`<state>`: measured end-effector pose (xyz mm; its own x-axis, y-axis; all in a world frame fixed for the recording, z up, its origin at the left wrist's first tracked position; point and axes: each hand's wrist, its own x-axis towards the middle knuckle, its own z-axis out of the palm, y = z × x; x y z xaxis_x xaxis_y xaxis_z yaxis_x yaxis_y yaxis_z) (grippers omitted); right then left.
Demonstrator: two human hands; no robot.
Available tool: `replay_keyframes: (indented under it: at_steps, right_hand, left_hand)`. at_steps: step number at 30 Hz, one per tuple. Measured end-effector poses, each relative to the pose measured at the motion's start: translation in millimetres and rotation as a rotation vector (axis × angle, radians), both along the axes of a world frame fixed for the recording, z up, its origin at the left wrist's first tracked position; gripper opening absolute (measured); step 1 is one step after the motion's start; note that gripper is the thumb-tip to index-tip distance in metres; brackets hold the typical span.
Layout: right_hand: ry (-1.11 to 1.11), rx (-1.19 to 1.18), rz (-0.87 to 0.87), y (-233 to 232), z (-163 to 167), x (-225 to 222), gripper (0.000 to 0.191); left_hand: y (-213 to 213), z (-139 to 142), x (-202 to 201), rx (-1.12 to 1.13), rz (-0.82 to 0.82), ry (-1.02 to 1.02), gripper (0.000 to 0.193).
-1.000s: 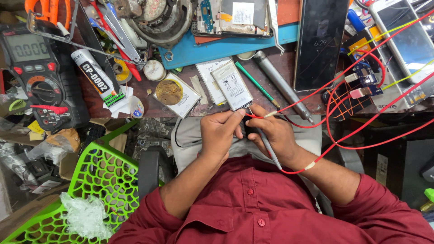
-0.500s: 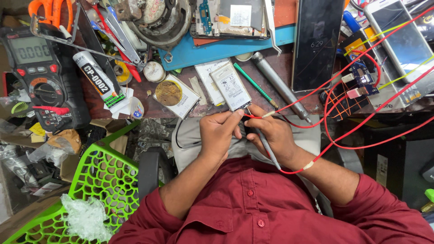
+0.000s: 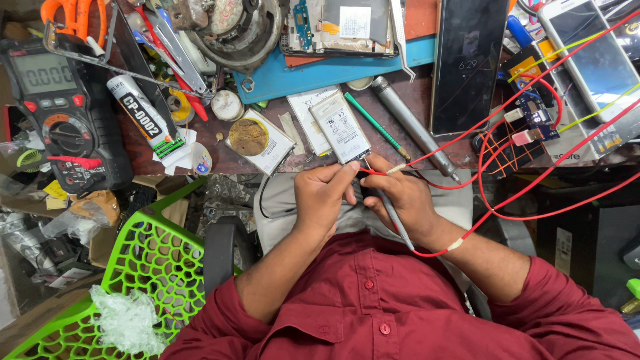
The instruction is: The person holds a lithium polymer battery and uses a soldering iron to apply heat to the battery terminals while maintaining contact with red and black wires. The hands remain steady throughout the clip, and the battery is not repositioned.
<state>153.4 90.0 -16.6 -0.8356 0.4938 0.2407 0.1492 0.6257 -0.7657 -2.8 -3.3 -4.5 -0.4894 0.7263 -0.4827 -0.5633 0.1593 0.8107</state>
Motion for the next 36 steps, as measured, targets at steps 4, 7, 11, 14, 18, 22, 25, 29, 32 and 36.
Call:
replay_keyframes:
  at_steps: [4,7,11,14,18,22,25,29,32,36]
  right_hand:
    - [0.014,0.017,-0.001,0.1,0.0,-0.7,0.03]
    - [0.02,0.012,0.007,-0.2,0.2,-0.6,0.029]
    - [0.03,0.021,-0.001,-0.9,-0.7,-0.9,0.03]
    - [0.025,0.027,-0.001,-0.7,-2.3,-1.1,0.03]
    - [0.032,0.024,0.003,-1.0,-4.2,0.2,0.03]
    - [0.029,0.016,0.009,-1.1,-6.1,1.1,0.03]
    - [-0.001,0.024,0.004,-1.2,-6.8,2.6,0.031]
    - [-0.005,0.016,0.008,-2.5,-7.4,2.5,0.031]
    - [0.009,0.02,0.008,-2.1,-6.9,2.3,0.031]
    - [-0.002,0.012,0.011,-0.9,-5.3,2.5,0.032]
  left_hand:
    - [0.4,0.8,-0.1,-0.001,0.0,0.005,0.023]
    - [-0.6,2.1,-0.8,-0.017,0.0,0.004,0.022]
    - [-0.2,3.0,-2.2,0.003,-0.008,0.018,0.024]
    - [-0.3,3.7,-2.4,0.008,-0.004,0.002,0.024]
    - [-0.2,4.0,-1.9,-0.003,-0.001,0.002,0.023]
    - [-0.7,3.4,-1.7,-0.01,0.0,-0.015,0.023]
    - [-1.7,2.6,-1.7,-0.011,-0.003,-0.013,0.024]
    - [-2.1,1.5,-1.9,-0.02,-0.014,-0.003,0.027]
    - [-1.3,1.5,-1.6,-0.018,-0.014,-0.007,0.026]
    - [-2.0,2.2,-1.7,-0.024,-0.015,0.005,0.025]
